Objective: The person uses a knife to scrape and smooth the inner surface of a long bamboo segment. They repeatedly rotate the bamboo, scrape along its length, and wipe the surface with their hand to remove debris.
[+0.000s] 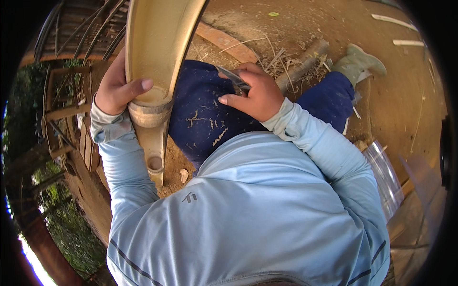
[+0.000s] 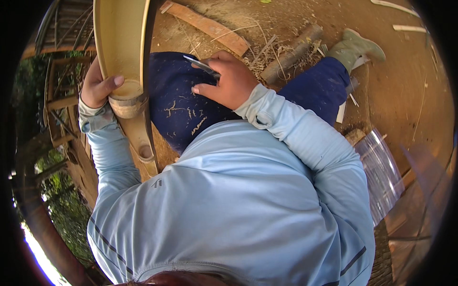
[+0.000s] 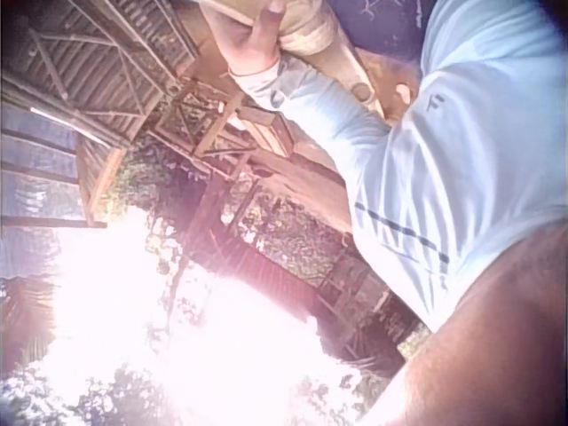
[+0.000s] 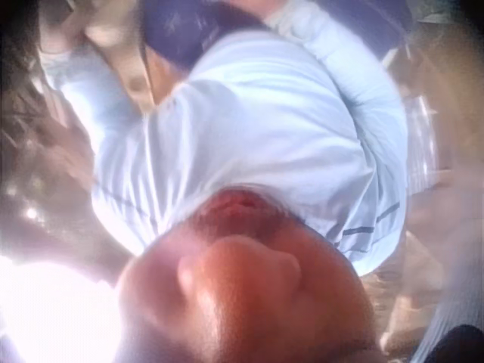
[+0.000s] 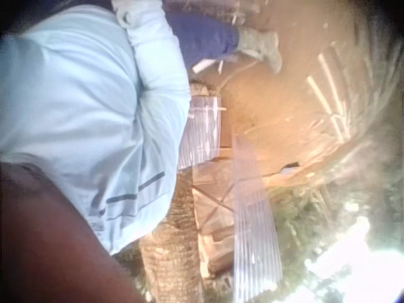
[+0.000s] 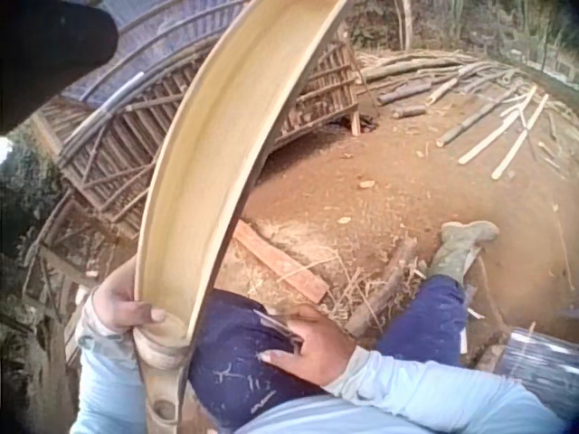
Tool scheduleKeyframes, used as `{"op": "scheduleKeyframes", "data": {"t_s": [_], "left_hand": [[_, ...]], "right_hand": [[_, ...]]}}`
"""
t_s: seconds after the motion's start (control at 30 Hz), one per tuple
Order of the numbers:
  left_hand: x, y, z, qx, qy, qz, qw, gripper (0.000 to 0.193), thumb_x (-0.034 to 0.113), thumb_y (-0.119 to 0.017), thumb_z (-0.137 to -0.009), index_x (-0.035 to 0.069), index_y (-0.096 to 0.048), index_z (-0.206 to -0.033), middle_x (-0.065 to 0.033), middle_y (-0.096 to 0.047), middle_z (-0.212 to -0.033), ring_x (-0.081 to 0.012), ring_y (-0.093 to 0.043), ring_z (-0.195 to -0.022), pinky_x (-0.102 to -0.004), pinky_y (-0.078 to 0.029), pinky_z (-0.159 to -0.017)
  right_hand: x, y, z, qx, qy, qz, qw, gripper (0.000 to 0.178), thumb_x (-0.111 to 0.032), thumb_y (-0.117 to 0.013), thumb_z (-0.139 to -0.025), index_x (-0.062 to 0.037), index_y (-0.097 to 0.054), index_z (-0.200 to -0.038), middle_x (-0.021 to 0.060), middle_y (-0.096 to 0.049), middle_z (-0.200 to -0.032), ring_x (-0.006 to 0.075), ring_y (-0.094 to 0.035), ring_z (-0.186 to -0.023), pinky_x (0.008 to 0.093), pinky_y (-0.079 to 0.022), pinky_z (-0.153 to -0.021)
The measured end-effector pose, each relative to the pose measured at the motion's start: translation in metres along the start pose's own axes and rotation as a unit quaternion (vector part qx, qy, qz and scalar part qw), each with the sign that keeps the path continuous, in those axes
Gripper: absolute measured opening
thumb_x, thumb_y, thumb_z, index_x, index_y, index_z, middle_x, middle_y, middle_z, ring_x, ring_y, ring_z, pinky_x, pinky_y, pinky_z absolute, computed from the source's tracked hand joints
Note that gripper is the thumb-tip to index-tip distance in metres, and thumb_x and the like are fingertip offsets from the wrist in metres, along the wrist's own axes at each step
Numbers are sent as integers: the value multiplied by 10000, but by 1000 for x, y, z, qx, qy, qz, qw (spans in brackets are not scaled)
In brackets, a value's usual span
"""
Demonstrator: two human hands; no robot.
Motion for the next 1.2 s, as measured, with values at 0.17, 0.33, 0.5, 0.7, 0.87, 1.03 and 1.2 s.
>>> {"op": "scheduleKeyframes", "data": {"t_s": [0.17,0.33,0.5,0.7,0.87,1.03,1.2], "left_hand": [[10,25,20,25,-15,11,1000,796,98,-706,-820,-65,-330,-1502,-156,-570,-1354,-228,-526,-1264,-354,-366,-1093],[14,52,39,80,-3,24,997,702,56,-672,-853,-64,-360,-1471,-150,-590,-1332,-224,-577,-1212,-343,-427,-1041],[21,66,57,124,-11,9,992,704,82,-671,-857,-63,-362,-1472,-146,-593,-1327,-220,-576,-1209,-339,-426,-1037],[19,48,51,94,-27,30,995,727,93,-683,-840,-70,-359,-1470,-155,-580,-1335,-229,-562,-1220,-346,-414,-1051],[19,9,19,12,-38,-2,999,899,132,-753,-790,-66,-281,-1529,-158,-489,-1434,-231,-444,-1335,-350,-304,-1136],[19,-21,0,-25,-63,-27,997,874,224,-783,-804,-32,-336,-1510,-150,-546,-1333,-226,-503,-1251,-334,-381,-1071],[5,-26,-16,-45,-67,9,997,870,306,-787,-809,-24,-366,-1495,-151,-558,-1304,-225,-508,-1232,-343,-389,-1058]], "right_hand": [[-39,-40,14,-129,165,74,975,559,-342,-810,-783,-207,-650,-1301,67,-567,-1285,290,-680,-958,392,-575,-834],[-66,-82,20,-276,235,130,923,414,-185,-722,-822,-189,-659,-1231,77,-570,-1277,296,-702,-902,419,-581,-772],[22,-45,26,-232,116,223,940,201,-119,-700,-793,-118,-691,-994,100,-617,-1141,306,-671,-887,410,-563,-769],[103,56,49,20,-40,244,969,172,-183,-663,-890,-18,-625,-922,152,-636,-951,323,-652,-865,403,-539,-723],[104,79,65,127,-284,-87,946,187,-149,-616,-958,-29,-525,-1068,77,-608,-885,170,-618,-724,327,-516,-630],[73,83,56,147,-169,-297,928,165,-35,-533,-978,-44,-476,-1132,57,-598,-876,149,-597,-708,314,-507,-611],[24,91,41,104,-137,-282,944,280,-44,-543,-987,61,-510,-1245,77,-609,-896,146,-614,-744,315,-526,-690]]}}
Point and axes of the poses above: each hand's wrist, its own z-axis away from the middle knuckle, its own y-axis out of the back of the hand, x = y × z, the point moved 9 cm from there along -z, towards the middle knuckle
